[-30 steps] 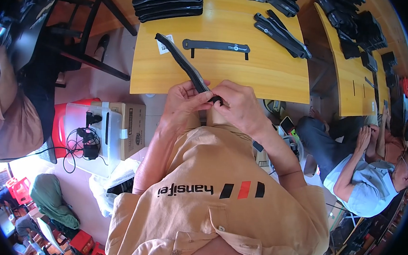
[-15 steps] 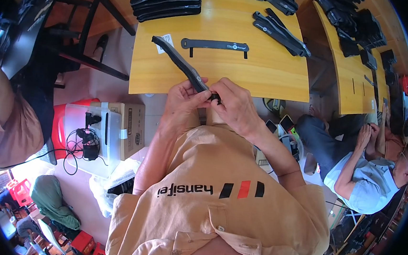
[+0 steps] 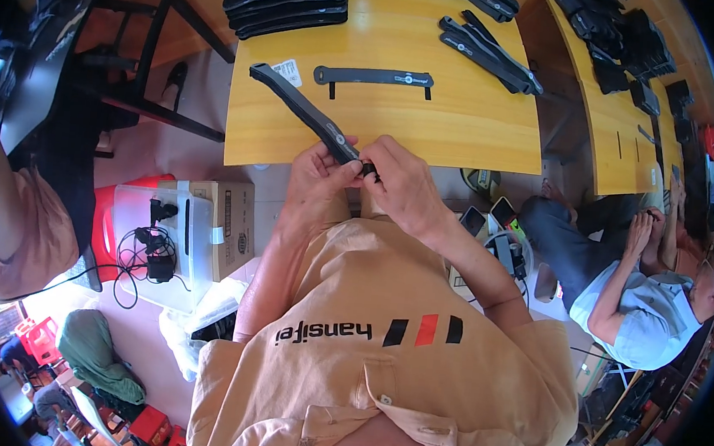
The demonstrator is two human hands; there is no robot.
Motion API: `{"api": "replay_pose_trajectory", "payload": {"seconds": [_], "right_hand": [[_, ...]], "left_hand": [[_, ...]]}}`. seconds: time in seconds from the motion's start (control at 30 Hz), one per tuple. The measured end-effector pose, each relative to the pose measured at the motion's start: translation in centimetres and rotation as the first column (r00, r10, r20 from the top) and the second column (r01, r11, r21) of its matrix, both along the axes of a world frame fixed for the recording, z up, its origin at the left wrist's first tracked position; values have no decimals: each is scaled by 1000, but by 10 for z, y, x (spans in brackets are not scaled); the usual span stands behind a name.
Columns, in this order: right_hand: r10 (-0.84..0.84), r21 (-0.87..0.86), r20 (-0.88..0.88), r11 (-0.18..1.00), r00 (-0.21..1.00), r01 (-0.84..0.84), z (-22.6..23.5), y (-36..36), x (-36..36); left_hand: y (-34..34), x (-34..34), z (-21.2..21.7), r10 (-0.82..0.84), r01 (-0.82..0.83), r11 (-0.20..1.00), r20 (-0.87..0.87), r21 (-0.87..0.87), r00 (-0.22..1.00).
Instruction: Assembling and inspecting black plastic strap components at a manufacturing workbench.
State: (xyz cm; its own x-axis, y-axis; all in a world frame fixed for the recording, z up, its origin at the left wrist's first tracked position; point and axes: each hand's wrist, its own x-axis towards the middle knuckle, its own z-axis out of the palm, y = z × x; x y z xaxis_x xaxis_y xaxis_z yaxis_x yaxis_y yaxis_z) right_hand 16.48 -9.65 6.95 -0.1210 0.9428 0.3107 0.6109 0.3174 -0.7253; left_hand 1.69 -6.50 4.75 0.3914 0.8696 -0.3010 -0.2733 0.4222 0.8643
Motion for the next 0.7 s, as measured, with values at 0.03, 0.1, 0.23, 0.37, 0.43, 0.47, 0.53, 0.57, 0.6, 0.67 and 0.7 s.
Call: {"api": "replay_pose_trajectory", "payload": {"seconds": [0.03, 0.1, 0.23, 0.37, 0.43, 0.47, 0.53, 0.57, 0.6, 0.67, 0.7], "right_hand": [[28, 11, -23, 1000, 999, -28, -2, 0, 1], [56, 22, -46, 998, 997, -55, -1, 1, 7], [138, -152, -283, 971, 949, -187, 1, 5, 21], [239, -242, -248, 923, 939, -299, 7, 12, 30], [296, -252, -200, 906, 934, -341, 8, 18, 33], [353, -265, -150, 886, 923, -382, 8, 21, 35], [387, -321, -215, 839, 897, -439, 8, 27, 39], [414, -372, -280, 785, 866, -496, 8, 28, 40], [414, -372, -280, 785, 866, -496, 7, 30, 40], [332, -505, -444, 675, 832, -538, 7, 31, 41], [331, -504, -445, 676, 832, -538, 5, 31, 41]], "left_hand": [[0, 0, 2, 2, -2, 1000, -38, 13, 999], [0, -2, 8, -9, 9, 1000, -30, -7, 1000], [2, -4, 7, -20, 24, 997, 58, -75, 998], [5, -8, 4, -101, 110, 989, 92, -101, 991], [5, -9, 5, -130, 144, 981, 109, -127, 985], [5, -9, 5, -130, 143, 982, 107, -126, 986], [4, -10, 5, -151, 165, 977, 105, -138, 983], [4, -9, 6, -151, 165, 977, 105, -138, 983], [4, -9, 8, -156, 170, 975, 99, -146, 983], [4, -9, 9, -163, 176, 972, 93, -154, 982], [4, -9, 9, -176, 189, 970, 97, -154, 980]]}}
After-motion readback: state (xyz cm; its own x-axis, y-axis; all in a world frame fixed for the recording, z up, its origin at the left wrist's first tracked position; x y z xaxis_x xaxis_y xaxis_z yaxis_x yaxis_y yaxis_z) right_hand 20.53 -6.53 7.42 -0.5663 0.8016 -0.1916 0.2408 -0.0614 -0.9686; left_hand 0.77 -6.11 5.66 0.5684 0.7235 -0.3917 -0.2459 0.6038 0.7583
